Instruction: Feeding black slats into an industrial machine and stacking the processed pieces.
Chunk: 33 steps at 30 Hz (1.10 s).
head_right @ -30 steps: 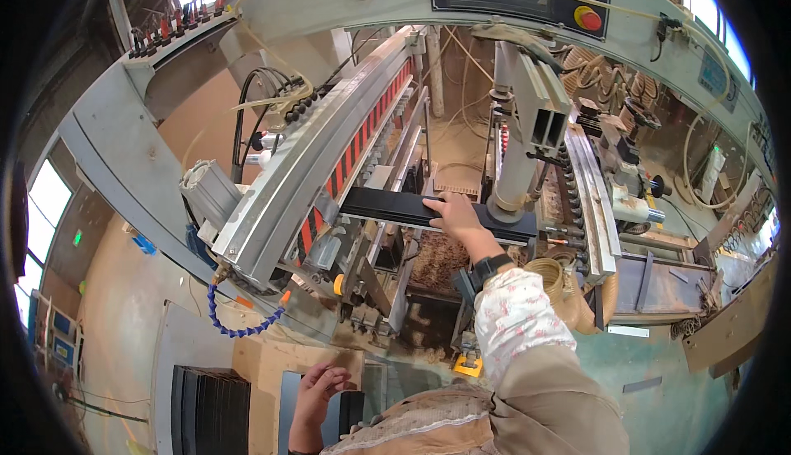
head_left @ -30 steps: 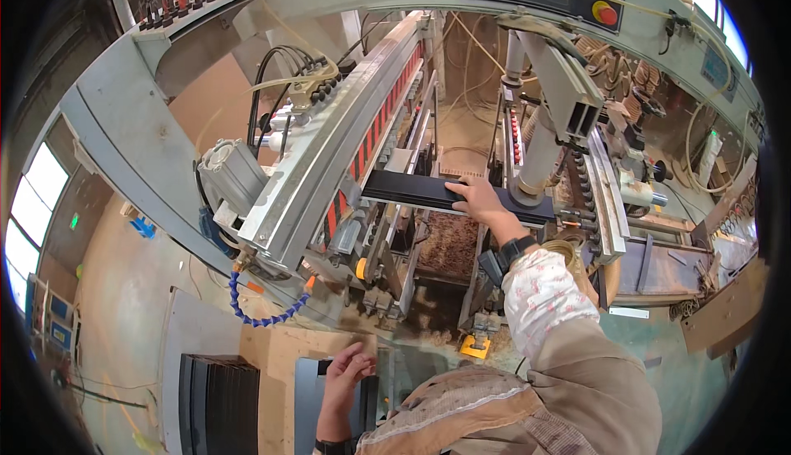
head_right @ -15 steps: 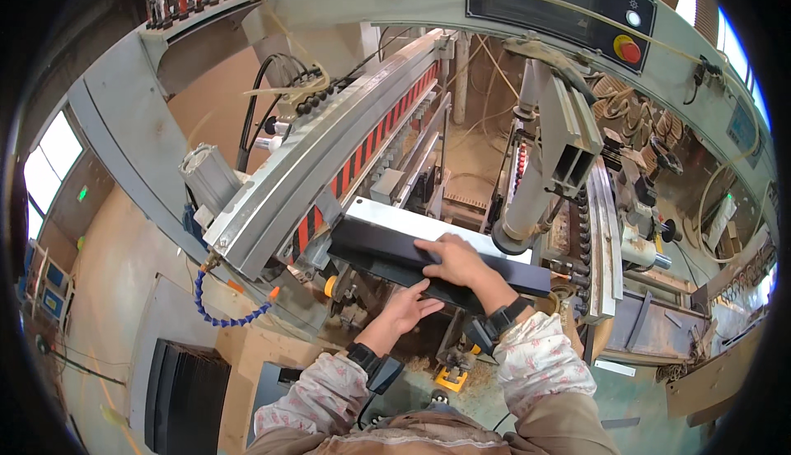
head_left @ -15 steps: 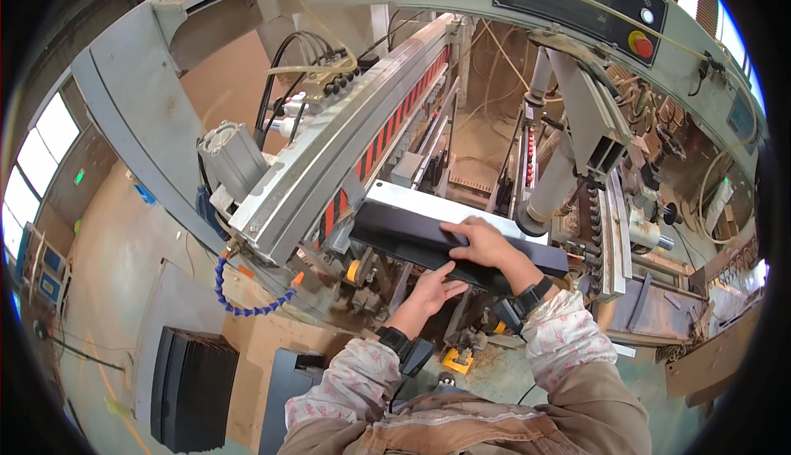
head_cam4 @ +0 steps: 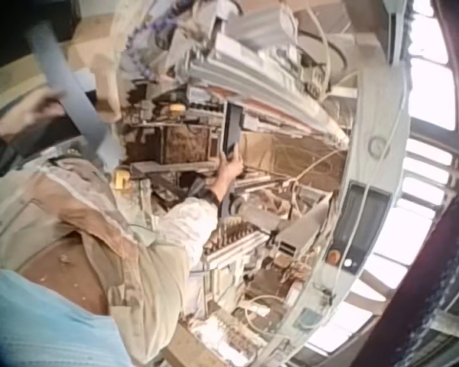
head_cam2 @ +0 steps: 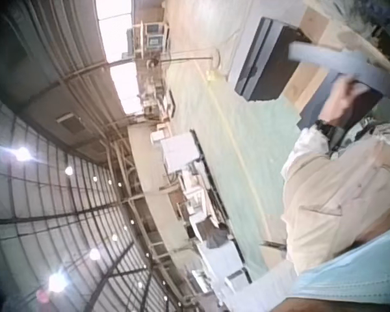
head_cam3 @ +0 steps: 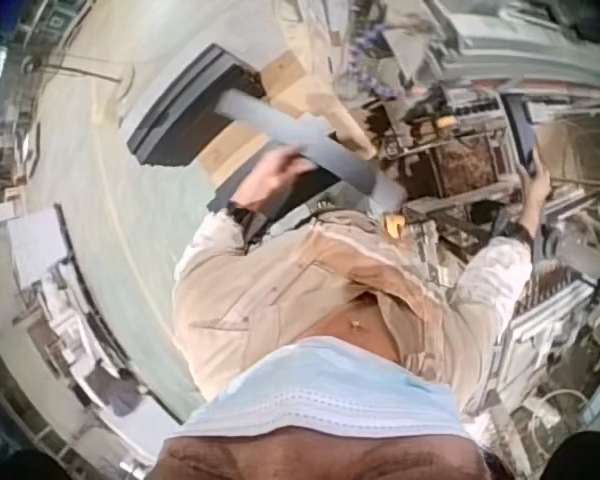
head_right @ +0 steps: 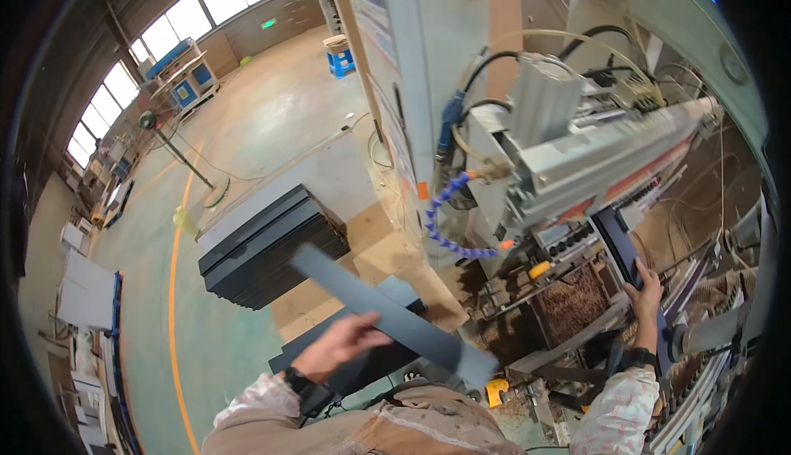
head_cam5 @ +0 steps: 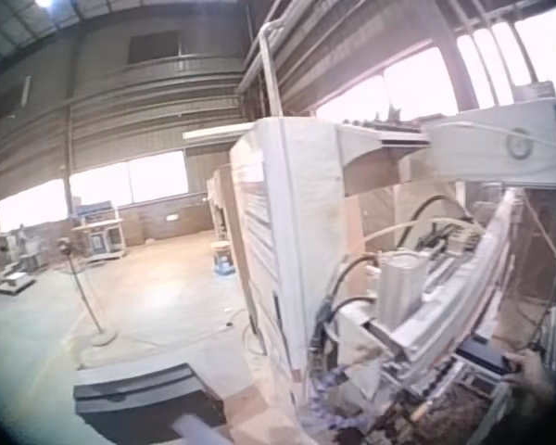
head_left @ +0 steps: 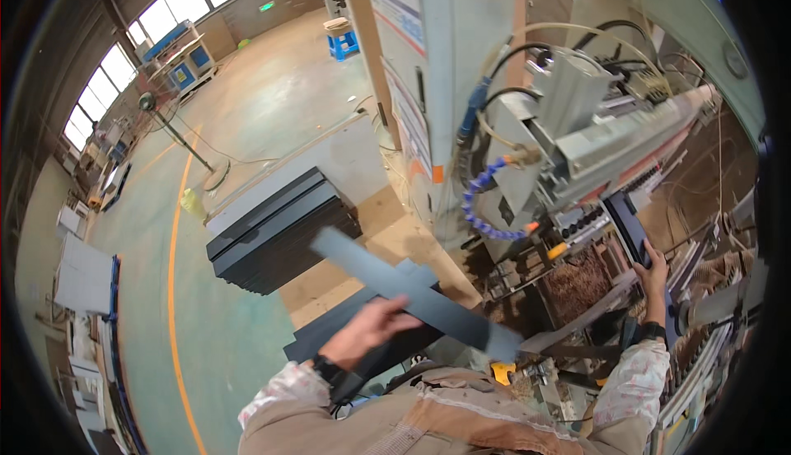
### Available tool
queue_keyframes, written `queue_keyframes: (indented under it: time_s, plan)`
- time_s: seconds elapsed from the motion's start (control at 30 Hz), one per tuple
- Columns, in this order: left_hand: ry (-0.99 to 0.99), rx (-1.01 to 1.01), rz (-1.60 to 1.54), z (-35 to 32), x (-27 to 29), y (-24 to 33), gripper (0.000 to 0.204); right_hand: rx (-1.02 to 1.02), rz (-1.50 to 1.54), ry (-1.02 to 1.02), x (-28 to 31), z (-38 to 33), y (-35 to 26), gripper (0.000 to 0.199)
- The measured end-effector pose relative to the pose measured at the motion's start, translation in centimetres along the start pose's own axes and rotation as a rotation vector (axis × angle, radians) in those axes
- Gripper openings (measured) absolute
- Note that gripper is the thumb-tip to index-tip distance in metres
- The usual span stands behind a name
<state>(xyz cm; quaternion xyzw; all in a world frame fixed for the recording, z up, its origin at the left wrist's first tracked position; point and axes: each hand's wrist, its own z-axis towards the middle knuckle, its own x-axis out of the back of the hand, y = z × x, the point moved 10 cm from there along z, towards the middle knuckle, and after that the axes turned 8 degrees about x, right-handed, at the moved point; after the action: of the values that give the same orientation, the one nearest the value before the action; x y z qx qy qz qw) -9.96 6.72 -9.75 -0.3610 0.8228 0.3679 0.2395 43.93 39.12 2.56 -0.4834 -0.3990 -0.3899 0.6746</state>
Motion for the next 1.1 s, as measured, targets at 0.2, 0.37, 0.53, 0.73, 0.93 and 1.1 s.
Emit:
queue_keyframes:
  time_s: [0.2,0.37,0.53,0.73,0.93,1.1]
  plan:
    - [0.296,-0.629,-0.426,-7.4,22.8,18.3,0.015,0.002,-0.304,0.022,-1.2,-0.8,-0.4,0.078]
    - [0.400,-0.802,-0.508,-7.6,33.1,24.9,0.012,-0.040,-0.511,0.034,-2.4,-0.9,-1.0,0.083]
    - [0.617,-0.758,-0.463,-6.7,35.9,24.9,0.025,-0.012,-0.522,0.035,-2.2,-0.9,-1.2,0.086]
    - [0.922,-0.734,-0.199,-7.1,35.0,24.9,0.040,-0.006,-0.586,0.033,-2.2,-0.9,-1.2,0.085]
    - [0.603,-0.226,0.374,3.8,26.8,19.5,0.032,-0.056,-0.601,0.006,-2.3,-0.9,-0.9,0.081]
    - [0.360,-0.025,1.621,15.7,19.9,9.5,0.063,-0.066,-0.598,0.003,-2.4,-1.0,-1.2,0.082]
